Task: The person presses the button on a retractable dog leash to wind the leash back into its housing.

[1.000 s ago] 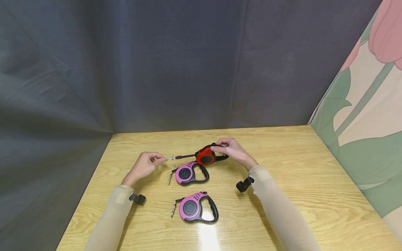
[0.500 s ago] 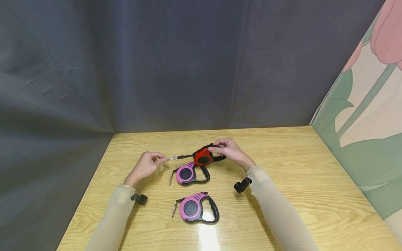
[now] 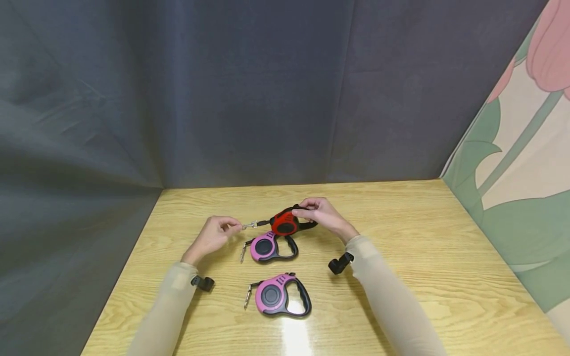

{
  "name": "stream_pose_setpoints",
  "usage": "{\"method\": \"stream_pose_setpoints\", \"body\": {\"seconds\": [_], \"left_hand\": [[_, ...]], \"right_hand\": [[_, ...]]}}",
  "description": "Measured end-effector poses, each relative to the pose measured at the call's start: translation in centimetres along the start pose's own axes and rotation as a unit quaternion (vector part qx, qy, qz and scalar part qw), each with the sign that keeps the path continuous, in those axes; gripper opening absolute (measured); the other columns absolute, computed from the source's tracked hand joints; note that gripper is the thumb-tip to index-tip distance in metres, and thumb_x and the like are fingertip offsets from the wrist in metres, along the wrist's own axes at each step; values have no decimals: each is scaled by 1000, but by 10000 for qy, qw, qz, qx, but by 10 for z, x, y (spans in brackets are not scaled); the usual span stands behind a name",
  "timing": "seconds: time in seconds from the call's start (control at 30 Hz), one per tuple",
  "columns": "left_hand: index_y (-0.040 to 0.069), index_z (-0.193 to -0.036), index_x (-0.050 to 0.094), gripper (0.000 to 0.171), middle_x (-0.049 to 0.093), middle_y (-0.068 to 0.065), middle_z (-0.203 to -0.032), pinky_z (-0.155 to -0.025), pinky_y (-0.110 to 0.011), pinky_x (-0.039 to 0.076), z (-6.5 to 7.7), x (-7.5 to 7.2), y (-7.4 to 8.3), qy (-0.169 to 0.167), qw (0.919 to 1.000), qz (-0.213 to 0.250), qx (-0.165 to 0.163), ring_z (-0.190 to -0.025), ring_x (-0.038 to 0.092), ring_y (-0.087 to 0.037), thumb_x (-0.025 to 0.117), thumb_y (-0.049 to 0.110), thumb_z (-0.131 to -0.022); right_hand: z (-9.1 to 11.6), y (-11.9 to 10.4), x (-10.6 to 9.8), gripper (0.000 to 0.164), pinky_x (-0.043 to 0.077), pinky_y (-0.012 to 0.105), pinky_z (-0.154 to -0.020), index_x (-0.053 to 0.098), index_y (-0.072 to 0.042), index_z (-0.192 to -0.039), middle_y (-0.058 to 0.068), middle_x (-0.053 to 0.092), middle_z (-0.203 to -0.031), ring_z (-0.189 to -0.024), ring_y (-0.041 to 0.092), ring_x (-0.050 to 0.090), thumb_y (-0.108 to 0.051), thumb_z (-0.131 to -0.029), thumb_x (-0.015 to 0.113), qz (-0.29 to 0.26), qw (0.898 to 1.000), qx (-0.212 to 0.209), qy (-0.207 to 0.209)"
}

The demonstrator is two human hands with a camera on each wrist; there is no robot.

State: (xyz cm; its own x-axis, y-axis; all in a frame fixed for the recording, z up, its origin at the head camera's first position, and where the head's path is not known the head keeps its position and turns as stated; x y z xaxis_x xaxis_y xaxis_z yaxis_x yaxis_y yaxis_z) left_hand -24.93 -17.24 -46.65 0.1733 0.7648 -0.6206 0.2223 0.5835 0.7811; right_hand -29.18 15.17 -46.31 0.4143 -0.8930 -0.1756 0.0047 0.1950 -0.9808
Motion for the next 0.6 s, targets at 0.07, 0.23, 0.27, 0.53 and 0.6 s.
{"method": "stream_pose_setpoints", "body": {"seconds": [0.07,0.23,0.27,0.53,0.6], "left_hand": [[9,-105,82,14,79,-13,-89,-50,-24,42,0,3,1,-34,10000,23,2,-58,57,-10,72,18,-103],[11,-105,83,13,79,-13,-90,-51,-25,43,-1,6,2,-10,10000,49,-10,-58,59,-11,71,19,-104],[12,-105,83,13,79,-13,-90,-51,-25,44,-1,6,2,-11,10000,49,-11,-58,59,-12,71,19,-104],[12,-107,82,15,80,-11,-93,-52,-26,46,-4,9,1,-48,10000,39,-41,-63,67,-25,71,21,-104],[12,-108,82,15,80,-11,-95,-52,-26,46,-5,10,2,-100,9999,32,-81,-65,68,-29,71,21,-104]], "right_hand": [[0,0,2,14,40,28,-71,67,-11,-96,-2,53,-72,-71,17,49,-21,-99,76,-20,10000,4,0],[-1,1,5,13,40,28,-71,67,-12,-96,0,54,-72,-71,18,49,-20,-99,76,-66,10000,-44,-50],[-1,1,5,13,40,28,-71,66,-11,-95,0,53,-72,-71,18,48,-20,-99,75,-78,9999,-72,-63],[0,-2,5,13,38,28,-73,65,-12,-94,-1,52,-73,-71,16,47,-20,-100,74,-163,9998,-117,-54],[-1,-2,5,14,39,28,-73,65,-12,-93,-2,52,-73,-71,15,48,-21,-100,74,-190,9997,-132,-38]]}}
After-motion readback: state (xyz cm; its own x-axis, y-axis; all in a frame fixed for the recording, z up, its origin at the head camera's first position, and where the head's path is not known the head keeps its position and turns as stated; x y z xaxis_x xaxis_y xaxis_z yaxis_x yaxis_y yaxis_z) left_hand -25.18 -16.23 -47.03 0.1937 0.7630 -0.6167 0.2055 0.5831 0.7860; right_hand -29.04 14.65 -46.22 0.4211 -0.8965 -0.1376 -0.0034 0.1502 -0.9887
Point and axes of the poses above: each hand's wrist, its own z-axis away from the middle knuckle, its own x-axis out of the palm, y = z × x, the point moved 5 cm from there along -z, towards the middle knuckle
